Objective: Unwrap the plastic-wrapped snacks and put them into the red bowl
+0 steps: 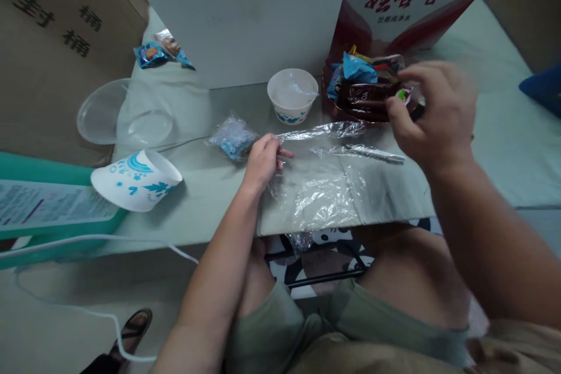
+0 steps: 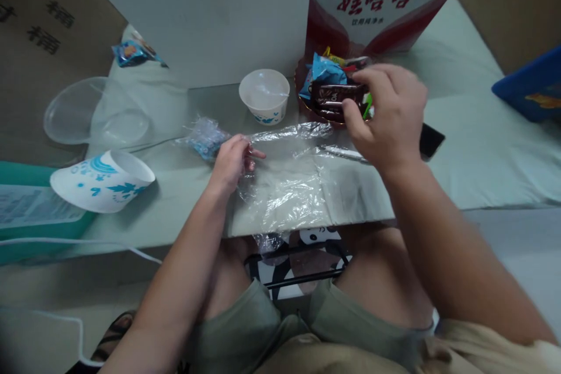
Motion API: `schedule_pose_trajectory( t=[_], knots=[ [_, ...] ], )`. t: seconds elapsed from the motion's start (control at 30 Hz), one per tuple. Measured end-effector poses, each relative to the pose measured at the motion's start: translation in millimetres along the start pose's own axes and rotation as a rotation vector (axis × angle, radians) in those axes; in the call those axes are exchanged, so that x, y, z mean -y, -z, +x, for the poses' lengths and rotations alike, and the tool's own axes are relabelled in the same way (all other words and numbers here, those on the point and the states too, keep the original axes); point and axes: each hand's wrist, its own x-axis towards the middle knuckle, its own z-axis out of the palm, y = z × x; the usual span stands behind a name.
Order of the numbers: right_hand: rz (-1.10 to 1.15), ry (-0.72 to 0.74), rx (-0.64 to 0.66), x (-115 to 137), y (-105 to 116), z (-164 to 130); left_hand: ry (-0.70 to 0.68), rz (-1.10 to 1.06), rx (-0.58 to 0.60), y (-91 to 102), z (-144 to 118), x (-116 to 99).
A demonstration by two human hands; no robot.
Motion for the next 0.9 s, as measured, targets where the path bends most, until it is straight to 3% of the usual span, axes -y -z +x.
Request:
schedule_pose_trajectory(
  t=[0.07,0.23,0.33,0.43,0.57,0.63,0.77,0.9],
  knots=[
    [0.135,0.018,-0.066,10.8,-1.3,-23.2,-0.002,0.040,0.064,4.5,-1.3,-2.1],
    [0.171,0.038,0.118,20.5,-35.3,-69.7,-0.020,0.088,0.210,15.6,-8.5,-0.5],
    [0.155,0.004,0.177,17.8,-45.9,-74.3,-0.066,0.105,0.321,23.6,-14.8,6.0],
    [0.289,-0.105,0.145,14.6,-44.4,-69.4,-0.175,0.168,0.365,35.0,-21.2,12.4],
    [0.507,-0.327,-0.016,14.7,-33.0,-63.5,-0.287,0.249,0.342,47.1,-24.8,19.7],
    [0.629,-0.341,-0.032,16.6,-22.5,-63.0,-0.303,0.179,0.253,48.2,-20.9,23.6],
    [0.774,-0.241,0.117,17.3,-3.7,-66.7,-0.367,-0.252,0.024,42.0,-3.4,26.9],
    [0.730,-0.231,0.231,7.0,-10.9,-71.9,-0.354,-0.561,0.009,32.3,6.8,19.8]
  ],
)
